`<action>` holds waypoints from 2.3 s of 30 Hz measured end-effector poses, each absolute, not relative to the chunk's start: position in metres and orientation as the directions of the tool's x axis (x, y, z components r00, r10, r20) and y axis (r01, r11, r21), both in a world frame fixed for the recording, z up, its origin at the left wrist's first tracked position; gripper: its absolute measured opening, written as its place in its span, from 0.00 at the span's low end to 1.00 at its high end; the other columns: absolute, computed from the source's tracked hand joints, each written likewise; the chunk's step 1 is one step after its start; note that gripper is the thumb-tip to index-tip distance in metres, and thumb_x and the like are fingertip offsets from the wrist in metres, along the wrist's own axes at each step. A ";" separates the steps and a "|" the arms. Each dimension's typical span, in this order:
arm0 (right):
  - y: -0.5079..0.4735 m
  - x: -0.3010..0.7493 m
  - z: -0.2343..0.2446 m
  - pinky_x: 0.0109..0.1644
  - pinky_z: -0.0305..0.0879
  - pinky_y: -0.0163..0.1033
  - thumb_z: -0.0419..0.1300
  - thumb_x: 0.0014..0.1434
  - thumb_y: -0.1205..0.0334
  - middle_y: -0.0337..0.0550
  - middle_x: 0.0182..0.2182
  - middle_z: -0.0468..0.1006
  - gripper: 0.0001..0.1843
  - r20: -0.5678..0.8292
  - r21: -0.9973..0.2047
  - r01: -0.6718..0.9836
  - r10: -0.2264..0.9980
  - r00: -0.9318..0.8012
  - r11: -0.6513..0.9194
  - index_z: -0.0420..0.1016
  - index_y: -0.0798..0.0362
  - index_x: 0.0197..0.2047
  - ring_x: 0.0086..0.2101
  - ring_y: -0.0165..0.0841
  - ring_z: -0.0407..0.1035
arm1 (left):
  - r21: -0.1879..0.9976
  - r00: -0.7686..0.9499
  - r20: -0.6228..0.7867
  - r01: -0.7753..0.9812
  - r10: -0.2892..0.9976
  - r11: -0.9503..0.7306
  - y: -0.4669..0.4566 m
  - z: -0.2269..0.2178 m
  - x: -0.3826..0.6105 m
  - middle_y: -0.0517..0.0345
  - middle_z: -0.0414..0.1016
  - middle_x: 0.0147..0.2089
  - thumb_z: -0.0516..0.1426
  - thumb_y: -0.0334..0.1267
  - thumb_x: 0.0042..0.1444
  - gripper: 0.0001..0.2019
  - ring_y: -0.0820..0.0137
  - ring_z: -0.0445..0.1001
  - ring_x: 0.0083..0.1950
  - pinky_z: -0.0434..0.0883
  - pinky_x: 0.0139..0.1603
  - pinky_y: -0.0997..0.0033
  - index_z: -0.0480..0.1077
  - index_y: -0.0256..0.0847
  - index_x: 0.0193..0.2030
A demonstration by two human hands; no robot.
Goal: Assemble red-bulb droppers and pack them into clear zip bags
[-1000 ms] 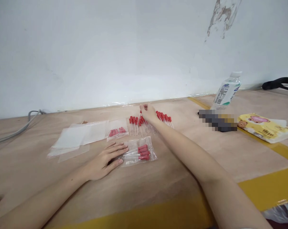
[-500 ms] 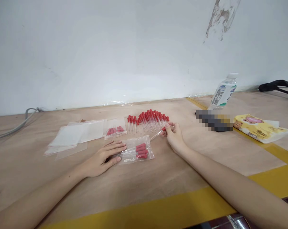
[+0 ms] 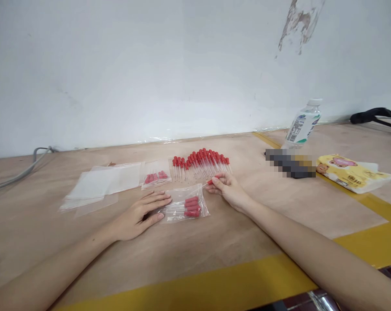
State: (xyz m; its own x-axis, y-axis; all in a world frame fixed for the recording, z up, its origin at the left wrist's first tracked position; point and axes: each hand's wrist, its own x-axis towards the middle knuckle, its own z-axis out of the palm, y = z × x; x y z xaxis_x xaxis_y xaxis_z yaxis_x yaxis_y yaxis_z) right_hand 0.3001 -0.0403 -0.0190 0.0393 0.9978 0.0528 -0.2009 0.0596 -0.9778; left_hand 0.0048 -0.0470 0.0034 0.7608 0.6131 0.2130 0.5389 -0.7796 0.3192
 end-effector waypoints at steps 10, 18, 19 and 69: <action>-0.040 0.293 -0.012 0.34 0.64 0.36 0.63 0.46 0.57 0.37 0.26 0.74 0.09 0.269 -0.880 0.343 0.939 -0.214 0.329 0.72 0.53 0.29 0.28 0.29 0.67 | 0.320 0.756 0.221 0.540 0.616 -0.778 -0.047 0.004 0.006 0.54 0.65 0.59 0.48 0.43 0.61 0.19 0.61 0.59 0.62 0.55 0.62 0.50 0.61 0.46 0.59; -0.032 0.279 -0.022 0.29 0.63 0.35 0.65 0.44 0.52 0.40 0.23 0.76 0.13 0.206 -0.915 0.324 0.968 -0.142 0.242 0.74 0.55 0.25 0.24 0.30 0.67 | 0.319 0.747 0.209 0.558 0.631 -0.766 -0.047 0.003 0.006 0.53 0.65 0.59 0.49 0.43 0.61 0.20 0.61 0.58 0.63 0.55 0.63 0.49 0.60 0.45 0.60; -0.032 0.278 -0.023 0.27 0.62 0.34 0.66 0.42 0.52 0.38 0.21 0.75 0.14 0.210 -0.913 0.338 0.973 -0.091 0.229 0.73 0.55 0.23 0.23 0.29 0.66 | 0.320 0.747 0.210 0.557 0.631 -0.766 -0.047 0.003 0.006 0.53 0.65 0.59 0.49 0.43 0.61 0.20 0.61 0.58 0.63 0.54 0.63 0.49 0.60 0.45 0.60; 0.044 0.123 0.014 0.35 0.70 0.43 0.59 0.54 0.59 0.42 0.23 0.74 0.12 -0.048 -0.998 0.040 0.983 -0.177 -0.042 0.67 0.52 0.21 0.29 0.34 0.72 | 0.292 -0.114 0.593 0.953 0.797 -0.080 0.010 0.010 -0.076 0.46 0.66 0.58 0.38 0.44 0.64 0.23 0.57 0.58 0.62 0.55 0.60 0.52 0.67 0.37 0.54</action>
State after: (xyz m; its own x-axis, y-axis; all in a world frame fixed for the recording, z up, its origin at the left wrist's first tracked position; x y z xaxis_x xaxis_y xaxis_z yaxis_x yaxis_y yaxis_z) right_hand 0.1235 0.0441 0.0144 -0.1772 0.9830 -0.0481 0.0402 -0.0416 -0.9983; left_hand -0.0761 0.0099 0.0096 -0.1142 0.7974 0.5926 0.9532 -0.0801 0.2915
